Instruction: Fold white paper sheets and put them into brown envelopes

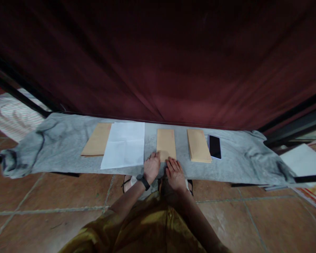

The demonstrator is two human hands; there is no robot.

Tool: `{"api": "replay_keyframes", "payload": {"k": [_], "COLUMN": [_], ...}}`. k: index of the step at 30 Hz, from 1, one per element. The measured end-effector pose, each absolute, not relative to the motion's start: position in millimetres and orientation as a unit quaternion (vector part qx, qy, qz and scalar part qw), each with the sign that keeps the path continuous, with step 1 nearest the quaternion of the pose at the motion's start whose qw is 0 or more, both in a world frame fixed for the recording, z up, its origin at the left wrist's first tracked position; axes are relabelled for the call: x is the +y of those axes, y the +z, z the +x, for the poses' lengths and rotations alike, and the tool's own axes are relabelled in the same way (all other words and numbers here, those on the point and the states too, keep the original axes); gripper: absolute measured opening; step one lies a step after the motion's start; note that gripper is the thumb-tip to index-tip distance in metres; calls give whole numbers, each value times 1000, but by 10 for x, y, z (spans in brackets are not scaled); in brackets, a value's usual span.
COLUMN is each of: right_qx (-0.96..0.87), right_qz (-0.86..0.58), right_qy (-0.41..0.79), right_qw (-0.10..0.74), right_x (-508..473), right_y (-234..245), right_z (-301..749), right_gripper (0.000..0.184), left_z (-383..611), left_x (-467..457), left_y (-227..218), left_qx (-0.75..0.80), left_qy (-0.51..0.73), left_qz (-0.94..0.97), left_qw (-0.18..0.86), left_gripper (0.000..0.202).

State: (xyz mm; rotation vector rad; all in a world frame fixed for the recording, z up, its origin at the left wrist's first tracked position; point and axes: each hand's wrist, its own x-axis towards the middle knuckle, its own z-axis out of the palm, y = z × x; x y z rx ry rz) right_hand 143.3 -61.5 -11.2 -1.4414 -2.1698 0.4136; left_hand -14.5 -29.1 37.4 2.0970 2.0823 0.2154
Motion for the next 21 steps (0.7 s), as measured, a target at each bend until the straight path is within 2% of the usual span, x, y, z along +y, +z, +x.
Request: {"api": "replay_keyframes", "payload": {"k": [7, 21], "right_qx": [-790, -785], "right_qz": [-524, -541], "right_qy": [192, 152], "right_qw": [253, 260], "right_x": [-623, -683], "right_y": [-122, -191], "right_z": [1465, 1537], "right_gripper": [54, 50], "left_z": [-73, -219], "left_x": [-510, -576], "left_y": [117, -53], "left_qx": [535, 519], "left_qy": [84, 135], "left_qz": [840, 841], "left_qw": [25, 67], "left_gripper": [45, 49]}}
